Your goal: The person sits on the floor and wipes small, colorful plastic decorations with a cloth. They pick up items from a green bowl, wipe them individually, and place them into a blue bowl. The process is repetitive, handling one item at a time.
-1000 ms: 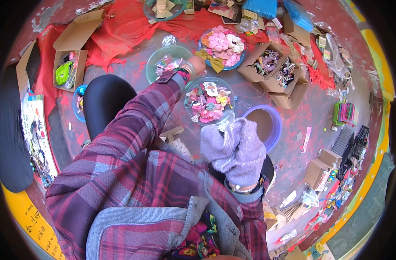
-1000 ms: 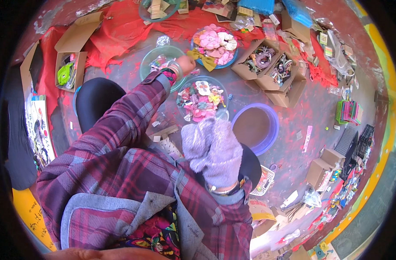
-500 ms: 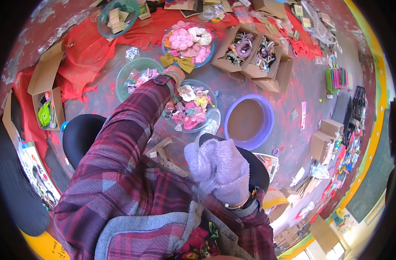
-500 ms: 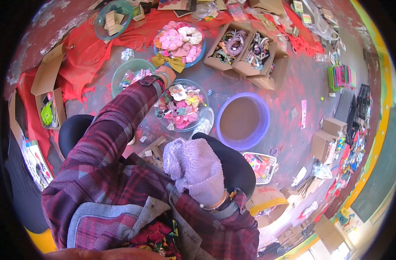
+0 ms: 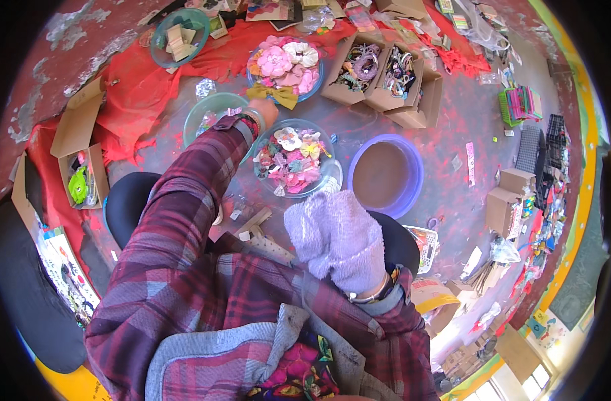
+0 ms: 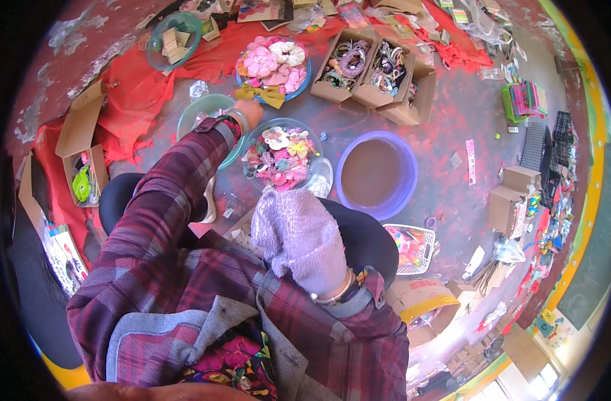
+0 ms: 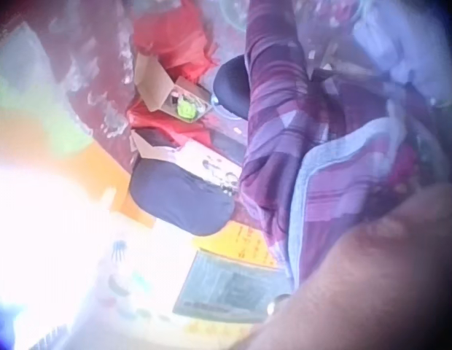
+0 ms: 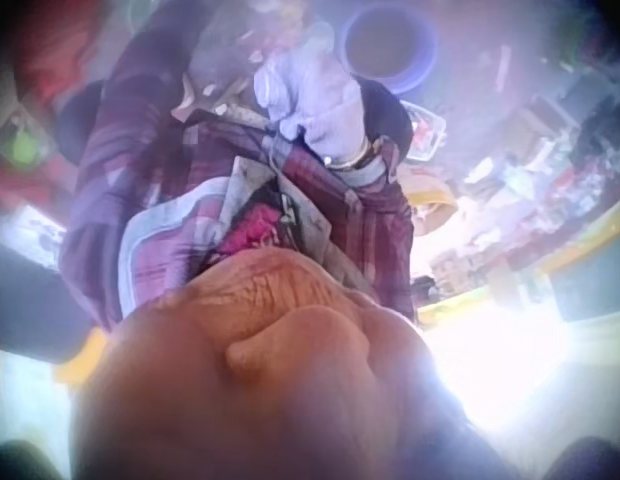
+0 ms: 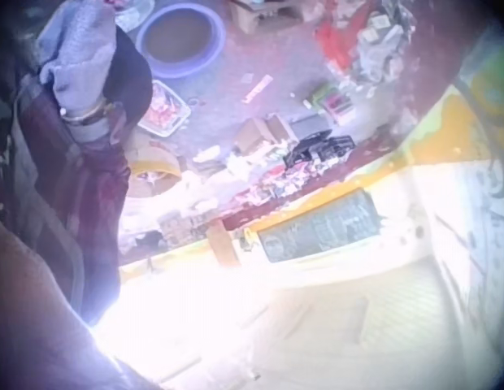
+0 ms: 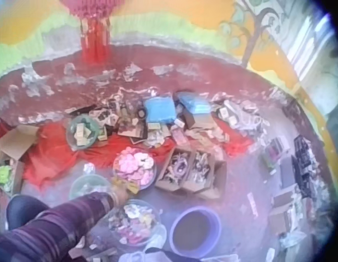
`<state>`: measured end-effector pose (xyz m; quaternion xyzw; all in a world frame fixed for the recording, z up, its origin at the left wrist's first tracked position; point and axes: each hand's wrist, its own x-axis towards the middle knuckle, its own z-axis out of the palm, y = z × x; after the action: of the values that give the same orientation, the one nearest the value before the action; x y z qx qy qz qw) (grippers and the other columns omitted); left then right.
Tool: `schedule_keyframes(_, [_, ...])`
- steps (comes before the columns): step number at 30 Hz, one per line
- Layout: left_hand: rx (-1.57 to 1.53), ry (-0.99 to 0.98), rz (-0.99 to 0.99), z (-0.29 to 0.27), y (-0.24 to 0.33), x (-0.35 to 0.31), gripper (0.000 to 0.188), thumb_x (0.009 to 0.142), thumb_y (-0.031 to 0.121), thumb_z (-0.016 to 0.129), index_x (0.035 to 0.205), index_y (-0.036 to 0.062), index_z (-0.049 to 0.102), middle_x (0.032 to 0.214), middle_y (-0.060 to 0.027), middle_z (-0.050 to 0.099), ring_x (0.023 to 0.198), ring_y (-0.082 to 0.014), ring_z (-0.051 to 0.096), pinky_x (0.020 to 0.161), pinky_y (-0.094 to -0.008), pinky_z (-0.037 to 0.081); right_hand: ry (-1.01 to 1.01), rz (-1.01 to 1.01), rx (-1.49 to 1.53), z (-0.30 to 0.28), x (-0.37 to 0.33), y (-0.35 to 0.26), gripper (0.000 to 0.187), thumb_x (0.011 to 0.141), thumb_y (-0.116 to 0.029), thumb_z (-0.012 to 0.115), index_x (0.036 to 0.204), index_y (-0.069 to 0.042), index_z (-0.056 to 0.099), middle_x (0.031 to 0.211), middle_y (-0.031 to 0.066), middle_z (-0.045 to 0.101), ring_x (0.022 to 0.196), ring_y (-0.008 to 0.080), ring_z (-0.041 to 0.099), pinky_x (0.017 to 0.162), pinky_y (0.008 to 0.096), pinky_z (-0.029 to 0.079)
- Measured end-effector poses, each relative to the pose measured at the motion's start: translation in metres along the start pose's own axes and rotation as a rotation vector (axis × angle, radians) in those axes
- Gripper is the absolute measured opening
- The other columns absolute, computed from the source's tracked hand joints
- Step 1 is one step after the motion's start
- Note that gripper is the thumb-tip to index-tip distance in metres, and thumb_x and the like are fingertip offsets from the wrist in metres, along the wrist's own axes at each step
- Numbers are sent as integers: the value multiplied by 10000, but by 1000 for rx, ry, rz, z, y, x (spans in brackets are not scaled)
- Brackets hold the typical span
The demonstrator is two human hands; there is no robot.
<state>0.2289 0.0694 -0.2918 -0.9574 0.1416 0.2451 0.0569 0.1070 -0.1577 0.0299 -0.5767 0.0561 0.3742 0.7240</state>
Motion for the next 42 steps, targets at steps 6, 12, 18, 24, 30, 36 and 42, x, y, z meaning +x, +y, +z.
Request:
schedule_keyframes(6, [-918,140,-266,-65,-5,-59,182,834,225,588,890,69,666,842,-84,663,751,-163,631,647,-301,491,83,-574,-740,-10,-2,12,215,860,-118,492,1044,-14,533,782,44,553,642,131,560,539,230,445])
schedule_keyframes(12, [-2289,174,200,-139,31,-166,295,787,153,644,1019,-21,585,912,-82,636,756,-131,604,695,-248,486,130,-555,-359,-6,-15,-1,59,850,-64,473,842,-16,505,667,38,531,555,98,512,492,224,414])
schedule_keyframes(18, [-2448,155,499,-167,74,-277,390,743,156,656,1060,-41,544,987,-111,621,890,-181,611,827,-311,472,210,-539,-425,19,-46,-3,158,885,-115,403,889,-40,542,649,40,556,491,88,502,451,202,389])
schedule_keyframes(24, [-2326,91,343,-170,105,-339,250,797,101,606,1016,-15,578,946,-100,635,851,-157,610,775,-276,473,22,-633,-491,38,-74,35,304,783,-32,516,1085,-52,544,813,54,571,634,114,557,531,228,446])
schedule_keyframes(30, [-2267,115,184,-180,128,-367,31,810,40,589,840,43,580,754,-19,602,560,-70,556,507,-181,437,55,-1208,-1288,34,-84,54,463,611,-73,625,1069,-54,564,999,124,577,906,283,559,762,347,468])
schedule_keyframes(36, [-2246,227,163,-176,150,-370,63,798,25,599,859,27,586,737,-28,594,522,-68,503,482,-192,397,291,-1164,-1216,49,-101,62,391,613,-125,622,995,-48,588,903,111,607,837,293,584,774,368,460])
schedule_keyframes(42, [-2174,215,176,-170,154,-379,86,797,42,613,879,19,597,656,5,547,482,-51,460,448,-195,374,386,-1251,-1216,53,-100,74,334,634,-117,619,960,-47,595,872,109,612,840,282,590,761,366,460])
